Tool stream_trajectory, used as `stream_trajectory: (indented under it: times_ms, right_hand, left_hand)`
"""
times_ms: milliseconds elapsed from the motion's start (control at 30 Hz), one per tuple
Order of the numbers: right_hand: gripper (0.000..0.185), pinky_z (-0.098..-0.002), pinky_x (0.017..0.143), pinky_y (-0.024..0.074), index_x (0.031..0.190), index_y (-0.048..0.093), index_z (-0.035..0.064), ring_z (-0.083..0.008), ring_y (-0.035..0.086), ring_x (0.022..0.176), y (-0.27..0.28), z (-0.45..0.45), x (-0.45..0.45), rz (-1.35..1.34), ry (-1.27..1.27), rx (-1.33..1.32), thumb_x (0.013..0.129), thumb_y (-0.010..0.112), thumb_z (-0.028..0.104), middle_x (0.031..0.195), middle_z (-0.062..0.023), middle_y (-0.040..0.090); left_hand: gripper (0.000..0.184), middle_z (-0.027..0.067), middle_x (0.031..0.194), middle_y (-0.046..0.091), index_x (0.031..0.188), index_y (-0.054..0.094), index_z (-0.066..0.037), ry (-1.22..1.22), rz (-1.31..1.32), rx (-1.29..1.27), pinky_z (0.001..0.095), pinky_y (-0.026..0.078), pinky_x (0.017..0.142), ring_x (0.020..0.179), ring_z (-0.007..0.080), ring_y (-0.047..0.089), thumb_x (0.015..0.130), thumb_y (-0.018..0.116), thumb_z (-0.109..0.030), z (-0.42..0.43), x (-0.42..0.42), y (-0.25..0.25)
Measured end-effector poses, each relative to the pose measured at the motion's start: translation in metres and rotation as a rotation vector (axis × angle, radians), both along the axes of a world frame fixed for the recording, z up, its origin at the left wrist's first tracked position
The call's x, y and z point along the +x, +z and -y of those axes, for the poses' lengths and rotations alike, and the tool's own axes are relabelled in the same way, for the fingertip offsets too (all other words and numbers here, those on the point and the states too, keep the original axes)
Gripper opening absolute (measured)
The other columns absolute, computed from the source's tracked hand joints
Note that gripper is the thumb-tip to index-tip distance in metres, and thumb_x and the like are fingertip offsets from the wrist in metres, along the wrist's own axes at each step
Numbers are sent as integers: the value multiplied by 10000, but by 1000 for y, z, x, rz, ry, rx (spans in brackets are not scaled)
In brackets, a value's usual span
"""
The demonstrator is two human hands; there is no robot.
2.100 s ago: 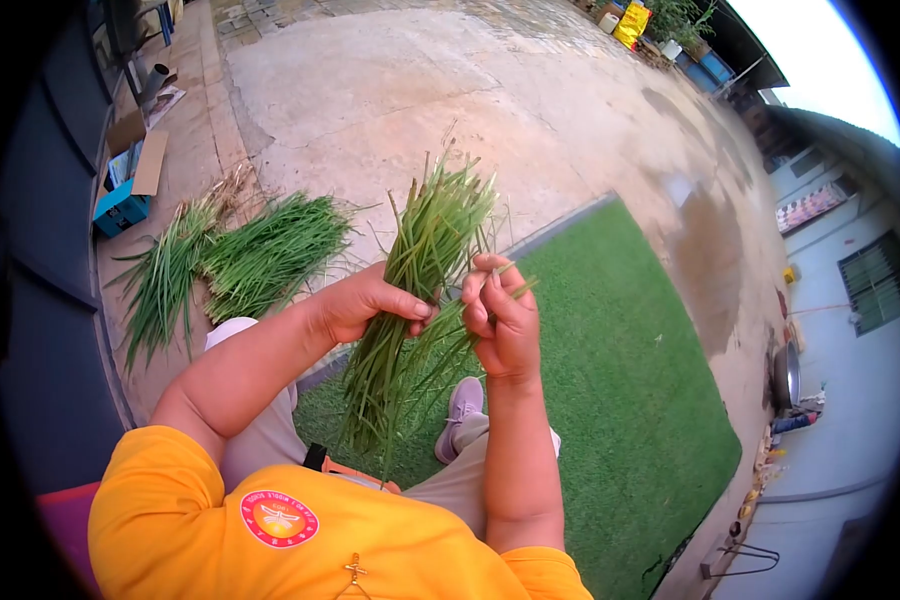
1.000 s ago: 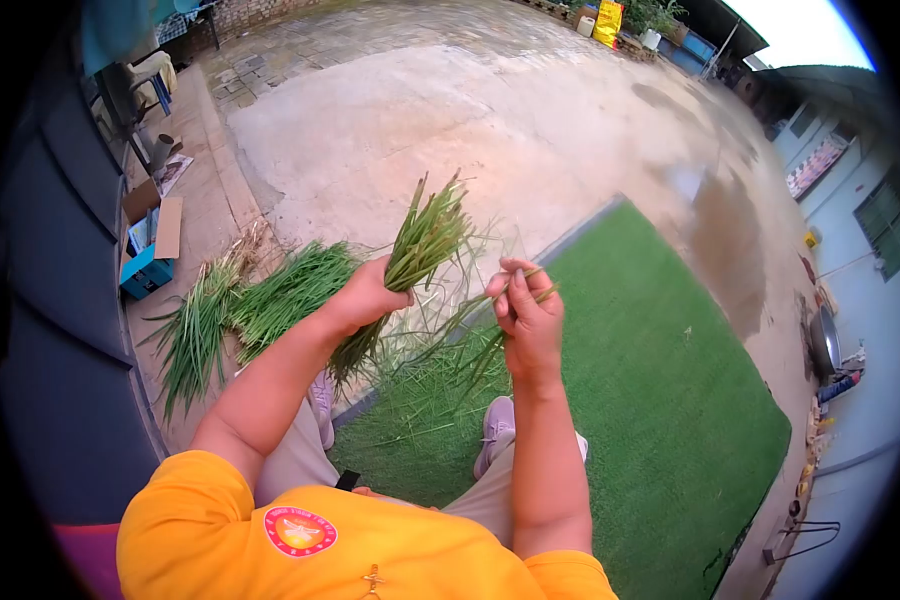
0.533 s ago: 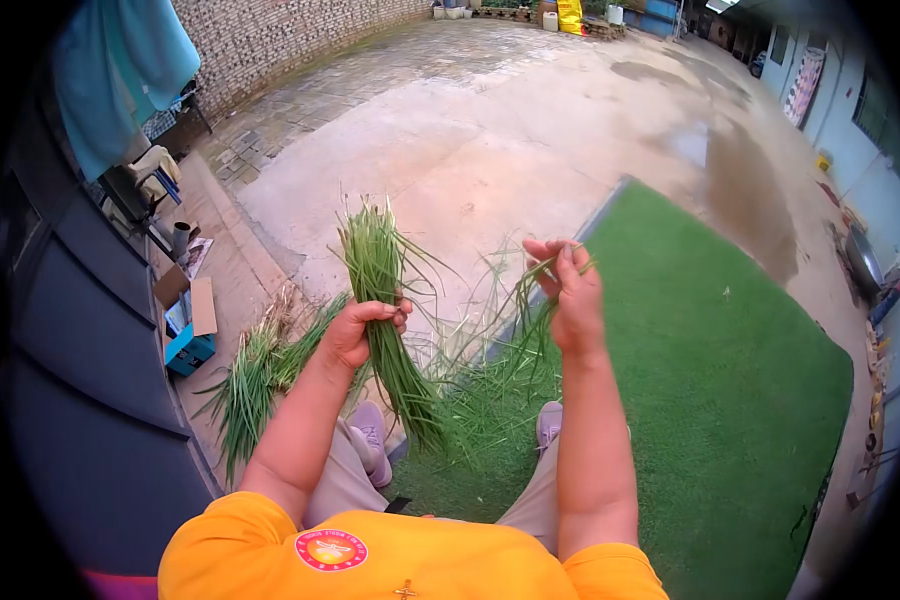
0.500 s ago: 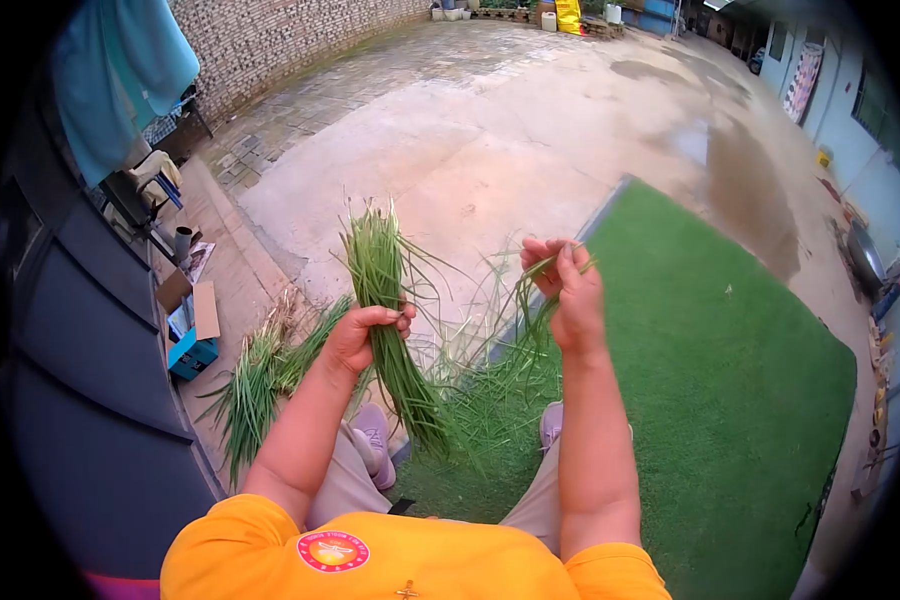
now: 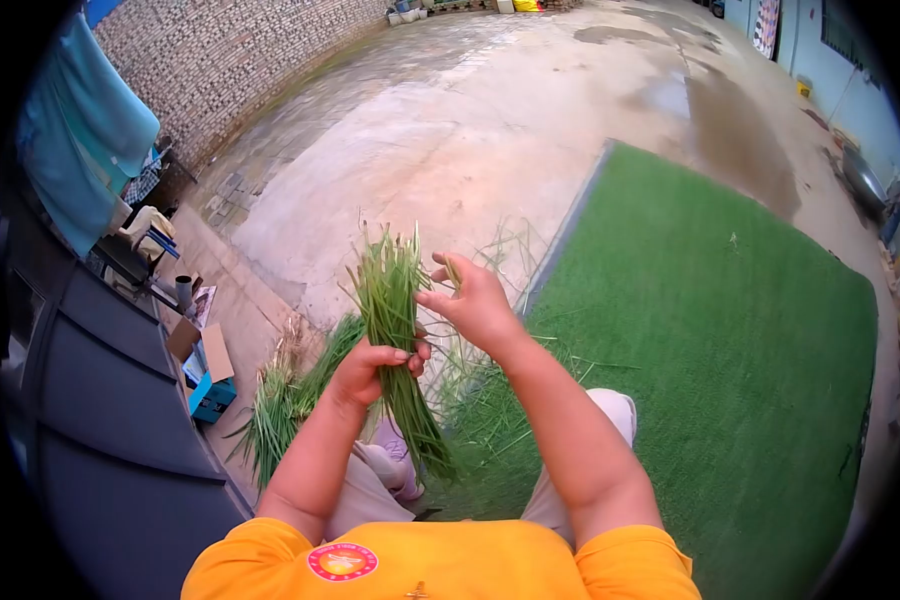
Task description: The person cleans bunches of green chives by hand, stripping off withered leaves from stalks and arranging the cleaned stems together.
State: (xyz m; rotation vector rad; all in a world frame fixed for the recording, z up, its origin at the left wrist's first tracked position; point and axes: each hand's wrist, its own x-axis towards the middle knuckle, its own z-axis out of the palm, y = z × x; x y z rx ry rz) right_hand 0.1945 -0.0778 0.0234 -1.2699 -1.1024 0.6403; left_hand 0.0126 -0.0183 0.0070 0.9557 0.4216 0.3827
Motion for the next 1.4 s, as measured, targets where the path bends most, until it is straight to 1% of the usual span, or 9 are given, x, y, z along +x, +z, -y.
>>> stream_trajectory:
  times_ms: [33, 200, 667, 767, 867, 967, 1167, 1333, 1400]
  right_hand:
    - [501, -260, 648, 468, 1161, 485, -12, -135, 574, 694, 1, 1, -1, 95, 24, -77, 739, 681, 174, 776, -78, 602]
    - [117, -184, 487, 349, 765, 595, 25, -33, 455, 523, -3, -3, 12, -175, 39, -120, 817, 593, 130, 583, 20, 525]
    - [131, -232, 455, 333, 730, 591, 14, -50, 413, 484, -4, 15, 72, -313, -335, 81, 781, 602, 134, 548, 4, 529]
    - [168, -241, 517, 402, 829, 619, 4, -80, 497, 558, -7, 19, 81, -80, -305, -31, 762, 630, 158, 638, -42, 590]
    - [450, -303, 738, 466, 1090, 579, 12, -171, 588, 832, -2, 27, 64, 287, -302, -263, 708, 694, 220, 874, -130, 624]
    - [553, -307, 765, 457, 1162, 517, 6, -183, 571, 887, 0, 25, 41, -60, -71, -129, 694, 711, 229, 968, -135, 603]
    - [746, -285, 878, 413, 1289, 326, -29, -173, 452, 1082, 8, 21, 9, -171, 204, -133, 694, 730, 169, 1161, -152, 478]
    - [434, -193, 556, 427, 1109, 500, -28, -77, 543, 663, 12, 17, 15, -345, 472, -225, 768, 666, 183, 775, -53, 583]
    - [253, -160, 401, 282, 979, 540, -24, -17, 392, 442, 12, 18, 20, -444, 489, -231, 850, 566, 192, 587, 20, 506]
  left_hand:
    - [383, 145, 853, 586, 1040, 484, 13, -22, 3, 29, 298, 447, 649, 683, 165, 541, 672, 577, -41, 2, 0, 2]
    - [323, 121, 773, 569, 1028, 488, 7, 2, -37, 1, 261, 424, 569, 609, 146, 506, 733, 574, -89, 0, -5, 4]
    - [261, 70, 594, 479, 998, 499, -13, -104, 106, -92, 226, 297, 433, 450, 106, 391, 762, 552, -113, -2, -22, 1]
    - [270, 53, 572, 464, 998, 505, -5, -124, 168, -145, 234, 297, 428, 440, 102, 381, 771, 553, -143, -5, -26, 2]
    - [309, 52, 573, 465, 1027, 502, 6, -135, 219, -229, 231, 292, 437, 435, 101, 366, 769, 553, -156, -10, -27, -4]
    - [318, 53, 572, 464, 1017, 500, 12, -119, 247, -224, 230, 295, 441, 433, 102, 365, 763, 559, -170, -9, -24, -3]
    - [333, 63, 564, 460, 1010, 495, 12, -207, 244, -228, 231, 292, 419, 423, 107, 375, 747, 570, -179, -2, -13, -1]
    - [351, 74, 571, 464, 1024, 486, 15, -216, 212, -215, 234, 293, 409, 419, 108, 378, 745, 571, -182, -5, -14, -7]
    - [359, 78, 574, 467, 1031, 483, 17, -191, 194, -221, 235, 294, 409, 418, 109, 377, 745, 570, -182, -7, -18, -7]
